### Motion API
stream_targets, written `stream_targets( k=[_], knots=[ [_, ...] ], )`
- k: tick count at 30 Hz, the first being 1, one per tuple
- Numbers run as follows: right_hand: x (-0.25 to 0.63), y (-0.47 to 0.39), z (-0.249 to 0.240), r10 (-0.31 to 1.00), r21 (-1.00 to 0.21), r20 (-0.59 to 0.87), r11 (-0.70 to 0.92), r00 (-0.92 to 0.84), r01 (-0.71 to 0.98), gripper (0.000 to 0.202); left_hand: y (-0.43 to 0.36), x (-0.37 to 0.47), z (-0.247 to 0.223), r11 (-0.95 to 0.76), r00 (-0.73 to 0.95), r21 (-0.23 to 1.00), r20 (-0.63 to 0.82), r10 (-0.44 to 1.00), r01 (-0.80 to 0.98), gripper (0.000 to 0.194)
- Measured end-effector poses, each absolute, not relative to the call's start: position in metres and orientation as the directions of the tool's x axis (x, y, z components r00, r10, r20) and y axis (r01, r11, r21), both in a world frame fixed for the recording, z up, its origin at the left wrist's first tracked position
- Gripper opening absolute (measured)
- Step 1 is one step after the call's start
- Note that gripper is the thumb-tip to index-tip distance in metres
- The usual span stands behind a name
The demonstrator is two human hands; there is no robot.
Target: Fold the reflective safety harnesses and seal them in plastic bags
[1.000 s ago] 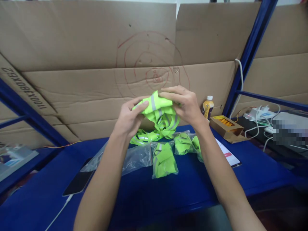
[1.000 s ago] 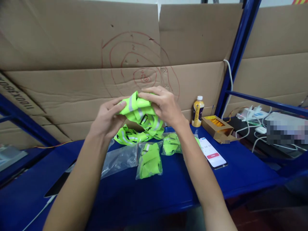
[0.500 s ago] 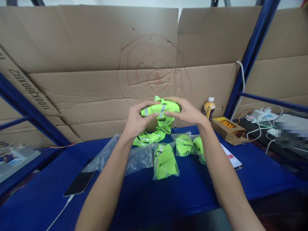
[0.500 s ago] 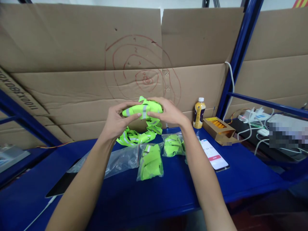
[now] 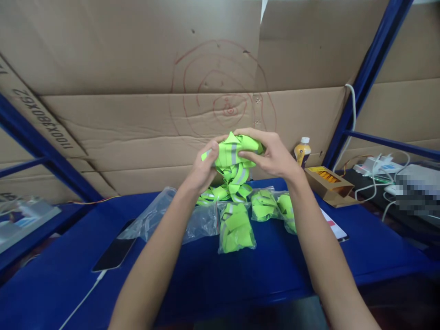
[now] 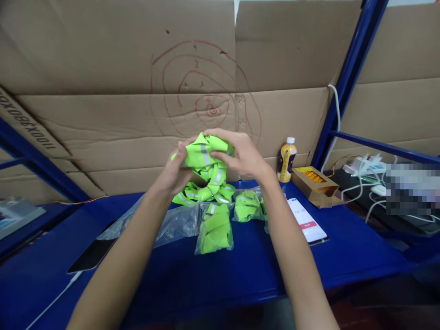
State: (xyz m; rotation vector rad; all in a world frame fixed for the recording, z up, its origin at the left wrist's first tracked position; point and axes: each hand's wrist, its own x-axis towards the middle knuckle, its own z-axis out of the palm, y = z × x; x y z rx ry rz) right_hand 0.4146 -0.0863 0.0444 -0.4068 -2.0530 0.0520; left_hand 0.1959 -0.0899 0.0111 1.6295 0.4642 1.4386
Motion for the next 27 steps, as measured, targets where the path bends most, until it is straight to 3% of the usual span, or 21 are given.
stream_targets(
  k=[5, 9, 11, 14, 19, 22, 27],
  knots=[
    [0.399, -0.084, 0.037, 0.117, 0.036, 0.891, 0.945, -0.438, 0.325, 0.032, -0.098, 0.191, 0.026, -0.264, 0.389, 0.896, 0.400, 0.830, -0.358, 0.071],
    [0.383, -0.087, 0.032, 0.156, 0.057, 0.883, 0.900, -0.443, 0.431, 0.034, -0.098, 0.176, 0.035, -0.215, 0.339, 0.923, 0.323, 0.884, -0.319, 0.040],
    [0.378, -0.090, 0.032, 0.171, 0.043, 0.876, 0.903, -0.451, 0.427, 0.032, -0.095, 0.170, 0.034, -0.250, 0.264, 0.922, 0.331, 0.906, -0.296, 0.035],
    [0.379, -0.095, 0.036, 0.198, -0.056, 0.874, 0.948, -0.445, 0.313, 0.038, -0.094, 0.167, 0.033, -0.363, 0.152, 0.894, 0.410, 0.899, -0.262, 0.048],
    [0.397, -0.092, 0.039, 0.385, -0.316, 0.788, 0.923, -0.481, 0.220, 0.099, -0.105, 0.168, 0.036, -0.703, 0.050, 0.711, 0.703, 0.710, -0.014, 0.075],
    [0.406, -0.087, 0.039, 0.480, -0.454, 0.721, 0.872, -0.500, 0.182, 0.102, -0.111, 0.170, 0.038, -0.825, 0.124, 0.520, 0.824, 0.553, 0.221, 0.062],
    [0.406, -0.084, 0.037, 0.693, -0.717, 0.586, 0.685, -0.420, 0.130, 0.098, -0.118, 0.180, 0.035, -0.859, 0.255, 0.373, 0.844, 0.471, 0.351, 0.034]
  ],
)
